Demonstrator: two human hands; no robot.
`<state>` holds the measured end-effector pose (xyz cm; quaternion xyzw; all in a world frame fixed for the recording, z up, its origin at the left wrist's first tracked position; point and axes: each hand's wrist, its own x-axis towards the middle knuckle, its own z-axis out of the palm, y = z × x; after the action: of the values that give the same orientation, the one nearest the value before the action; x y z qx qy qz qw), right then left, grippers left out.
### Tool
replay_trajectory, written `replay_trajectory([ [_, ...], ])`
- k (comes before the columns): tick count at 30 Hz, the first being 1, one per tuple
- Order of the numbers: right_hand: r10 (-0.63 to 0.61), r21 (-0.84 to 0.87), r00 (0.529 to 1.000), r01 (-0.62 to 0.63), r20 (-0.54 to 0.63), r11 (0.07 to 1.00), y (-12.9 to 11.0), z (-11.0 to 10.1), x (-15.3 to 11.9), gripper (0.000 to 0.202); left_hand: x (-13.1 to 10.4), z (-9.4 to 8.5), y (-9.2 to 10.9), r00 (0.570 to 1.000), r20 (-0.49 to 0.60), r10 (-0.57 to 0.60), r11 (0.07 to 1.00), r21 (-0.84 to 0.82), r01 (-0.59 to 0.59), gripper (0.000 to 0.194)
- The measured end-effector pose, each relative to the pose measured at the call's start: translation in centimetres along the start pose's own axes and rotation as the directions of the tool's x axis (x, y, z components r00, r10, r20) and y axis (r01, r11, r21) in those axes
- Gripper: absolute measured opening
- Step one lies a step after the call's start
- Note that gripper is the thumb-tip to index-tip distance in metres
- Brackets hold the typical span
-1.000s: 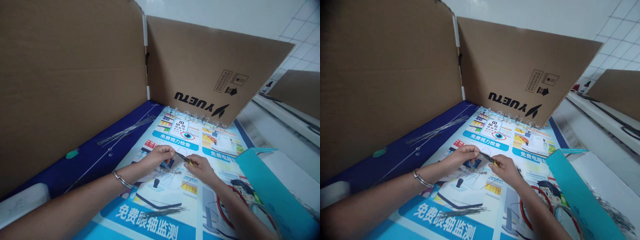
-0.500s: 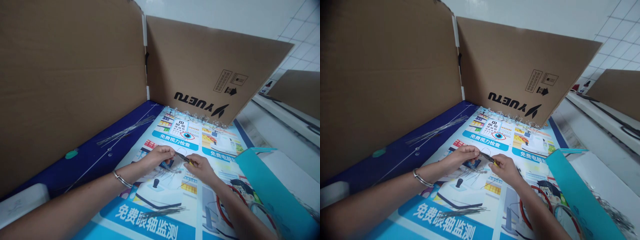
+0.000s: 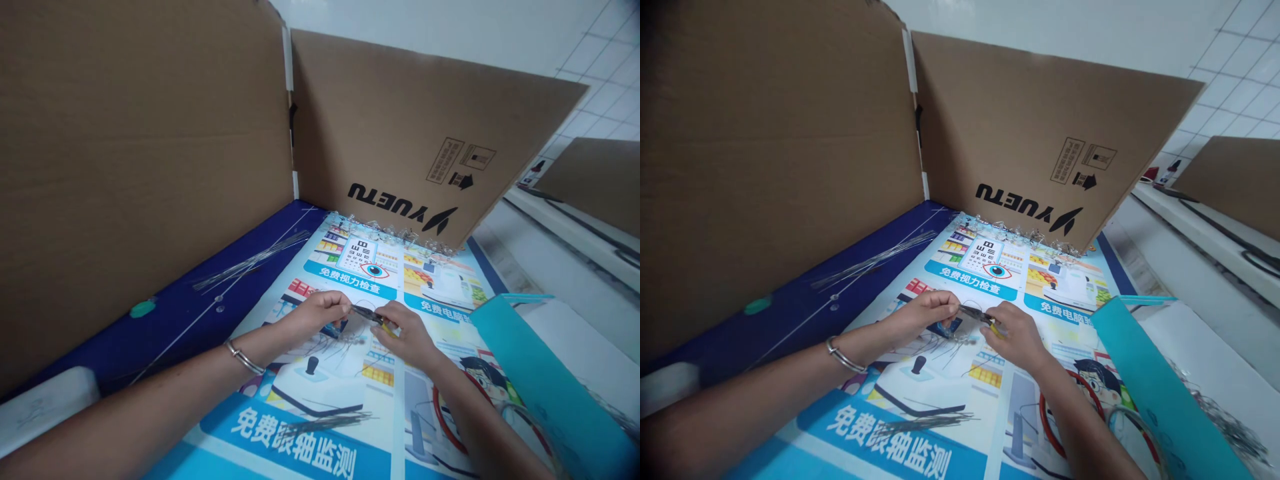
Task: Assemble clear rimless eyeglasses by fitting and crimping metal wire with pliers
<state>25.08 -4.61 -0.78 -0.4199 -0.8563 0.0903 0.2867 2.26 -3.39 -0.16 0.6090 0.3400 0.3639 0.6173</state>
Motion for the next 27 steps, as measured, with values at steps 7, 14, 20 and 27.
replay_trajectory([
  [7,-0.124,-0.227,0.992,0.117,-0.017,0.967,0.2,-0.6,-0.1,0.021,-0.1,0.1,0.0,0.998,-0.010,0.060,0.982,0.179,-0.057,0.020],
  [14,-0.159,-0.331,0.987,0.141,-0.028,0.933,0.2,-0.7,-0.2,0.019,-0.2,0.4,0.2,0.996,-0.029,0.086,0.976,0.205,-0.079,0.017],
  [20,-0.164,-0.374,0.986,0.142,-0.028,0.916,0.3,-0.7,-0.3,0.020,-0.2,0.7,0.2,0.995,-0.048,0.087,0.977,0.197,-0.076,0.015],
  [27,-0.198,-0.410,0.980,0.172,-0.023,0.896,0.5,-0.8,-0.4,0.020,-0.5,1.1,0.5,0.991,-0.073,0.115,0.971,0.219,-0.097,0.014],
])
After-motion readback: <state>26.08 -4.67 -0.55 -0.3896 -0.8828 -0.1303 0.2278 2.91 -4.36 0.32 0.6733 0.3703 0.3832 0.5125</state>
